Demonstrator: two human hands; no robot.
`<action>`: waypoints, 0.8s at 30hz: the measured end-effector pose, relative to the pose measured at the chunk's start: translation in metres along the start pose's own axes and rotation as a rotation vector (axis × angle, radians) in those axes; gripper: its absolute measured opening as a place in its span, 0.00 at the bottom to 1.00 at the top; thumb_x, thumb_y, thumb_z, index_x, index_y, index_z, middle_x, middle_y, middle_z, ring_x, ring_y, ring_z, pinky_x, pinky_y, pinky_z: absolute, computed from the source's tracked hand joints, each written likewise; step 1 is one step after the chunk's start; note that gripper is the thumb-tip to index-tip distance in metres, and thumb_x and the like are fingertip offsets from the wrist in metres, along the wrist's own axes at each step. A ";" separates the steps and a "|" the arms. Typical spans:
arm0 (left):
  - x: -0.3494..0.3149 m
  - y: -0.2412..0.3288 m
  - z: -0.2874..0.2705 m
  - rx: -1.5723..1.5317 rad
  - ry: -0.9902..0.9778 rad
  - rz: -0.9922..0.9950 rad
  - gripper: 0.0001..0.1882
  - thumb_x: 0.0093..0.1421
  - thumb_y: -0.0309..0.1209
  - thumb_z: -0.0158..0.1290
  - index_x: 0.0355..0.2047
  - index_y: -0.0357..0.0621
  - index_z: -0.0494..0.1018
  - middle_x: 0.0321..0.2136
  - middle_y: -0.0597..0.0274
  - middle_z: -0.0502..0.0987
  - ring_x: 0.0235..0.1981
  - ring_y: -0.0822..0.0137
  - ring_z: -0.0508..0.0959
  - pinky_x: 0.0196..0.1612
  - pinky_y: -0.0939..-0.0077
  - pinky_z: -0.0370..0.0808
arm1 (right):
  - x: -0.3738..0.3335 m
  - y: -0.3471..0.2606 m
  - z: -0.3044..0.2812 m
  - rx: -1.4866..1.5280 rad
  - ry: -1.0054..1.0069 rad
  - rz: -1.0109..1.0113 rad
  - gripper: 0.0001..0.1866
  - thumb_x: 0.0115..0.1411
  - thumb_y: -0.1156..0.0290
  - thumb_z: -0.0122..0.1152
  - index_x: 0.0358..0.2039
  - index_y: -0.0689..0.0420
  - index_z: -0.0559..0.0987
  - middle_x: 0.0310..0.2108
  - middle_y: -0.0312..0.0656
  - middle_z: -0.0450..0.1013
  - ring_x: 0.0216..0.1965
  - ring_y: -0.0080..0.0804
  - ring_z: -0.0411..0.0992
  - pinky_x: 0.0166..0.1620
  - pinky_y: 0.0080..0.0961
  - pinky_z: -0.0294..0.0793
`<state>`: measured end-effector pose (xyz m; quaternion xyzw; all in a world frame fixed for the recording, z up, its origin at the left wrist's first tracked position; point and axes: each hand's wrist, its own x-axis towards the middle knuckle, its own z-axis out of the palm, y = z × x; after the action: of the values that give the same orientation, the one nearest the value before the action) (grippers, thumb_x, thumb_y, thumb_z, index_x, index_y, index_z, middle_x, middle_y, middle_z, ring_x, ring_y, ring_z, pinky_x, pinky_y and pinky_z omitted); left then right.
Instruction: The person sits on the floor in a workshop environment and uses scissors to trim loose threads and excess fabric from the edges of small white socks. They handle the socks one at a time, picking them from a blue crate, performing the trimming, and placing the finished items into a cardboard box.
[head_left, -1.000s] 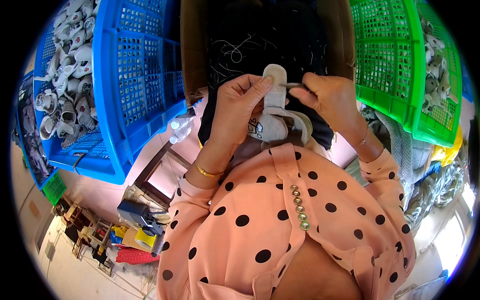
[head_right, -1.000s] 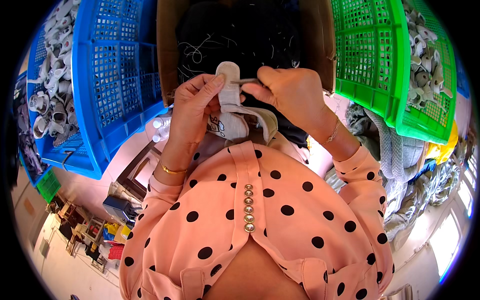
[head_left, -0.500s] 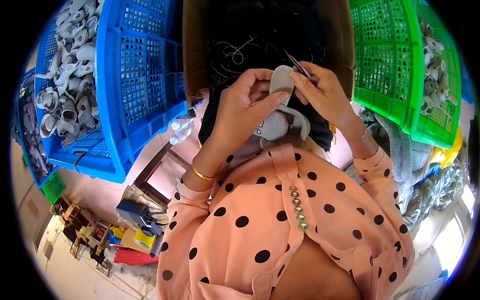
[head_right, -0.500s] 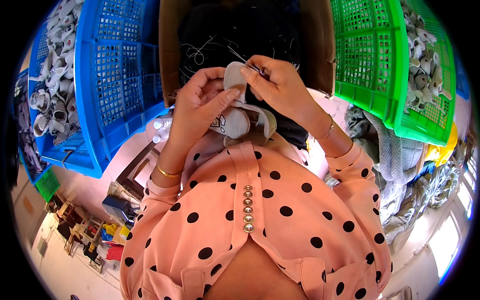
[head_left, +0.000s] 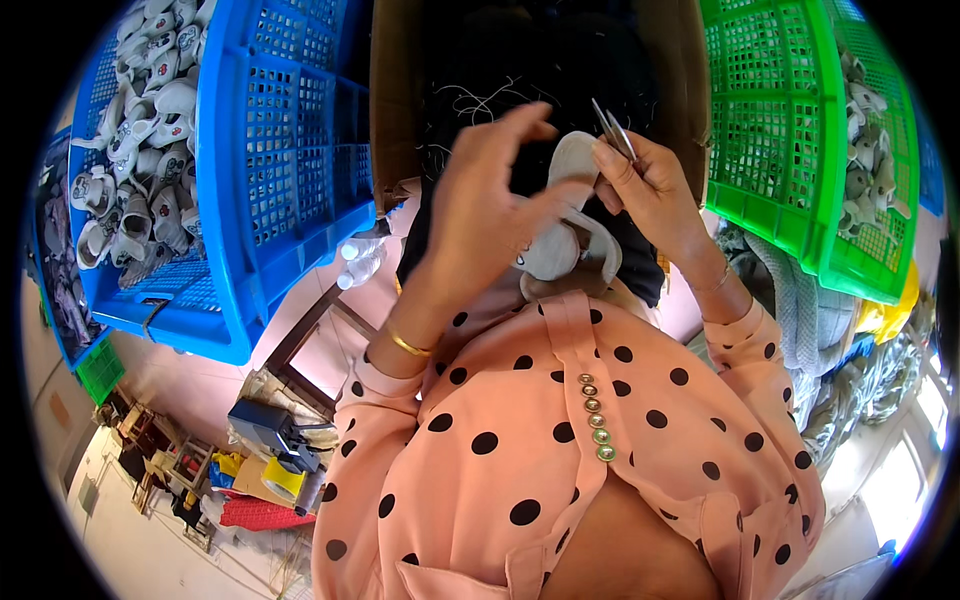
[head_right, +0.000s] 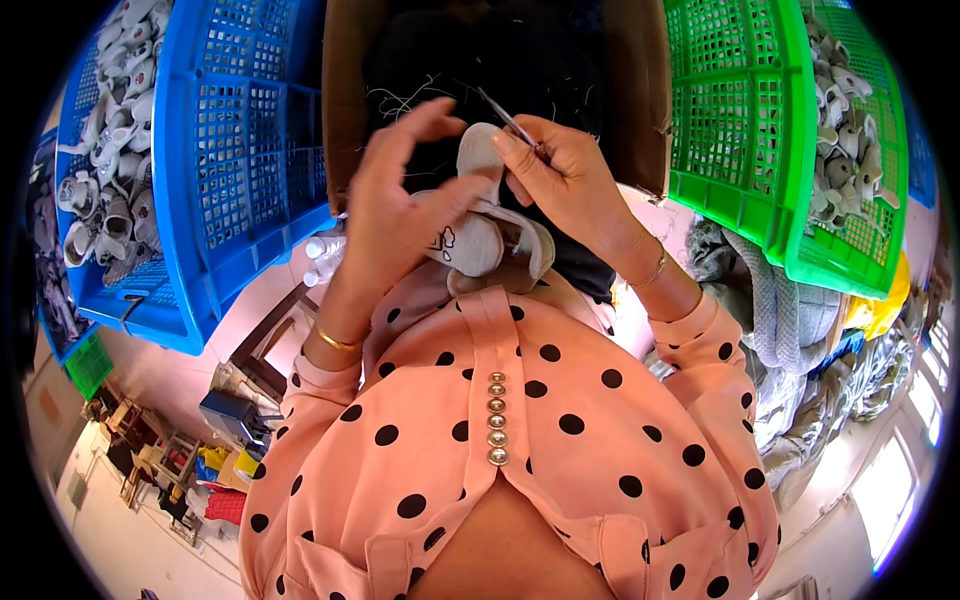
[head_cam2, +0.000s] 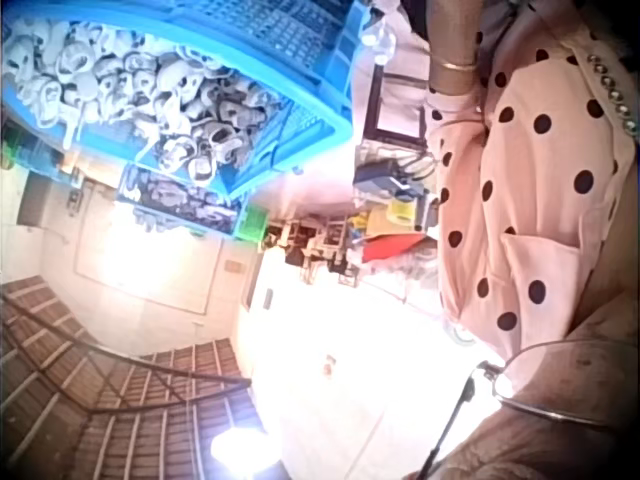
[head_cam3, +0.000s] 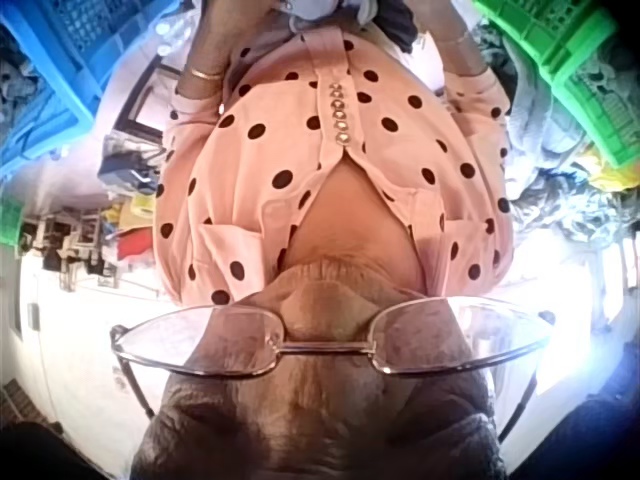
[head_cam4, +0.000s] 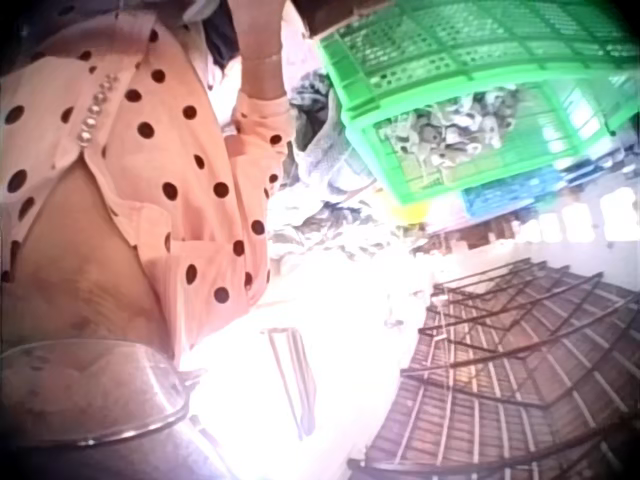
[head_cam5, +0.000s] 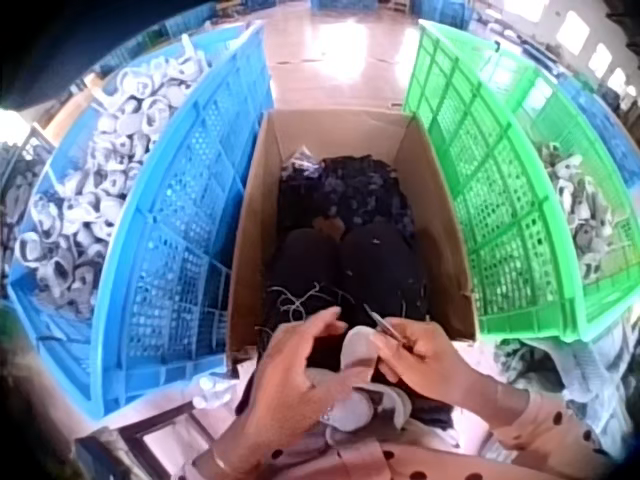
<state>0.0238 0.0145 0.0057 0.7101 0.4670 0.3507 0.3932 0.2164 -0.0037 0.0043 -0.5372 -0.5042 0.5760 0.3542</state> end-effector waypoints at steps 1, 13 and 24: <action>-0.001 0.005 0.003 0.007 -0.046 0.051 0.25 0.54 0.30 0.63 0.52 0.40 0.72 0.43 0.52 0.78 0.43 0.59 0.77 0.48 0.71 0.73 | -0.001 -0.001 0.001 -0.023 0.003 -0.017 0.17 0.69 0.60 0.51 0.28 0.59 0.72 0.13 0.29 0.62 0.17 0.11 0.58 0.21 0.13 0.58; 0.006 -0.027 -0.011 -0.111 -0.017 -0.103 0.19 0.58 0.26 0.57 0.51 0.39 0.73 0.44 0.57 0.77 0.44 0.64 0.77 0.48 0.71 0.74 | -0.002 0.001 -0.003 0.023 0.001 0.000 0.17 0.69 0.60 0.51 0.27 0.59 0.72 0.13 0.27 0.61 0.16 0.11 0.56 0.20 0.14 0.56; 0.008 -0.021 -0.007 -0.420 -0.355 -0.474 0.12 0.60 0.33 0.59 0.34 0.34 0.81 0.21 0.63 0.80 0.23 0.79 0.75 0.28 0.84 0.72 | 0.003 0.005 -0.003 0.025 0.038 -0.005 0.16 0.64 0.60 0.59 0.35 0.63 0.75 0.18 0.32 0.67 0.20 0.15 0.62 0.25 0.15 0.63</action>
<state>0.0123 0.0285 -0.0088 0.5356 0.4608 0.2094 0.6760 0.2199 -0.0020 -0.0013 -0.5423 -0.4914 0.5710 0.3720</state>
